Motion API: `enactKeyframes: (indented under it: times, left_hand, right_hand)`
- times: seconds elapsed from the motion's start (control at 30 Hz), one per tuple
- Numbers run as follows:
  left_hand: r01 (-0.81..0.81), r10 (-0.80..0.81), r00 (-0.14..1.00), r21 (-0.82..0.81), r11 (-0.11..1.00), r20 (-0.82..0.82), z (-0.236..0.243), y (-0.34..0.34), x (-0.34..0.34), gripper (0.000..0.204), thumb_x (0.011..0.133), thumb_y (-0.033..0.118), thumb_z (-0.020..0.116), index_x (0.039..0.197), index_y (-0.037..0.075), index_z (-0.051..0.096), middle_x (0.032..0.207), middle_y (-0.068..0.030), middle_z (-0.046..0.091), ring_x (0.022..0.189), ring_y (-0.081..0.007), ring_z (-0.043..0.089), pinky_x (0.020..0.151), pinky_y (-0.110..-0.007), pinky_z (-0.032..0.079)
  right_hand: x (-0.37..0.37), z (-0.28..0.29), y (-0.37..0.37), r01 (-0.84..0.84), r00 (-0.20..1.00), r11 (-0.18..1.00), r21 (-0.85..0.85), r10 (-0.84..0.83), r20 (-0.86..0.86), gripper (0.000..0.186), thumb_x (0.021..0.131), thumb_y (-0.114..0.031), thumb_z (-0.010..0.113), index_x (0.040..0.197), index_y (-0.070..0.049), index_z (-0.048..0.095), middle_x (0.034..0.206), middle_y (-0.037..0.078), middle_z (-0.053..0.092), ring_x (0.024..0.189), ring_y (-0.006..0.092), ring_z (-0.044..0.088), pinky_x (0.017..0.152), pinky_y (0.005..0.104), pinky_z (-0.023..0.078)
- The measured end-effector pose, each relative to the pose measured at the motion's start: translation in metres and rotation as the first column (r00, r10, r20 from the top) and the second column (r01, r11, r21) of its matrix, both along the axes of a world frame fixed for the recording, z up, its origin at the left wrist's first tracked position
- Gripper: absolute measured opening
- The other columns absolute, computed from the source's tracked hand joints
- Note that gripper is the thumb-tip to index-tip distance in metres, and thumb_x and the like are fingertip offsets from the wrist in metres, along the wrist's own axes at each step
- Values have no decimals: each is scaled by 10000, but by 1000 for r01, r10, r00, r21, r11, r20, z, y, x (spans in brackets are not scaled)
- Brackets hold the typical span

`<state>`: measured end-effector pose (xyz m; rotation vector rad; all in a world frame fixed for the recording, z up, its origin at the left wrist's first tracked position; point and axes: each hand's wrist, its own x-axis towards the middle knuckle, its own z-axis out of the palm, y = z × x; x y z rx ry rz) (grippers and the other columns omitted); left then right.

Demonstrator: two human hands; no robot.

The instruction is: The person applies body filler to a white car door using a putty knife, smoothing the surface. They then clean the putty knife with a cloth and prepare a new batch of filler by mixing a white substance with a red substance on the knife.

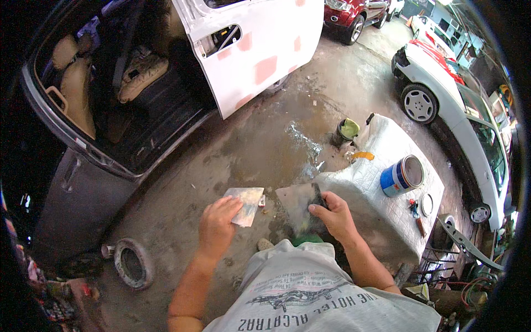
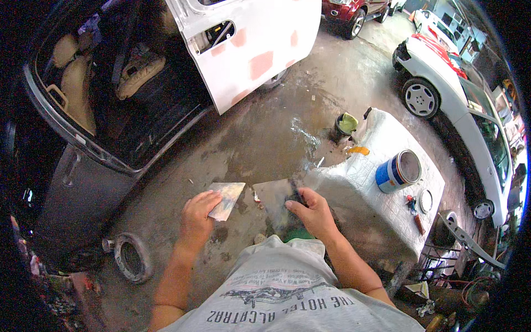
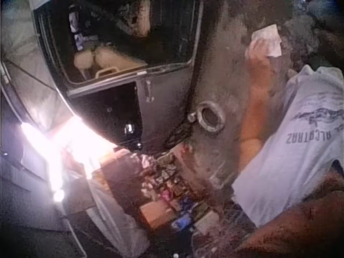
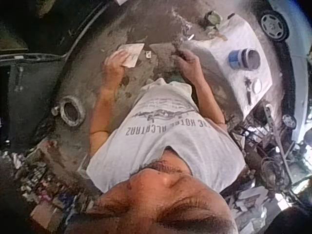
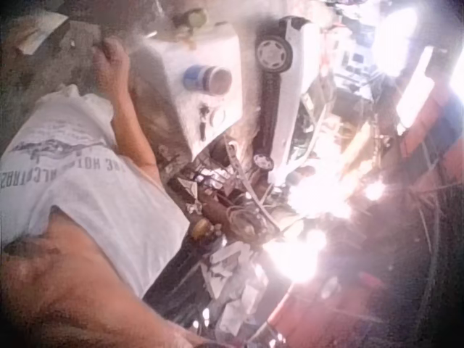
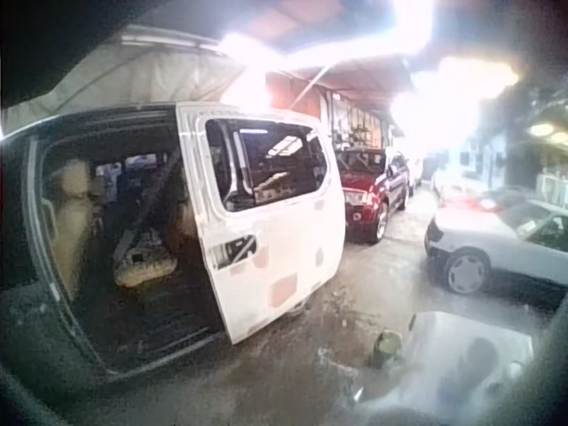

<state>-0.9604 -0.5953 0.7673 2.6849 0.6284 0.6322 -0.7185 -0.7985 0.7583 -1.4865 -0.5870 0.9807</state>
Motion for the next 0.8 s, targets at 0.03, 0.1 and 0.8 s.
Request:
enactKeyframes:
  times: [0.03,0.1,0.8]
  left_hand:
    - [18,-18,1000,19,1000,-6,1,1,-2,351,794,2,595,1127,42,699,1186,-119,699,1174,-292,623,923,-421,497]
    - [51,-50,999,60,997,-15,2,3,-4,326,795,13,600,1103,40,704,1182,-121,700,1160,-285,633,924,-420,495]
    - [-116,546,838,-967,228,28,-72,-66,-23,546,919,15,640,1421,1,426,1206,-136,598,912,-223,673,669,-355,643]
  right_hand:
    - [-1,5,-1,-48,892,995,-91,83,444,196,879,-22,654,1072,-39,685,945,38,705,811,146,630,752,324,514]
    - [-9,32,8,-236,591,972,-6,149,793,205,845,-24,681,1047,-50,696,936,45,719,785,186,636,712,332,519]
    - [-16,-19,44,331,666,937,110,-149,-731,110,995,-140,582,1076,-71,605,949,7,699,797,128,690,695,274,587]
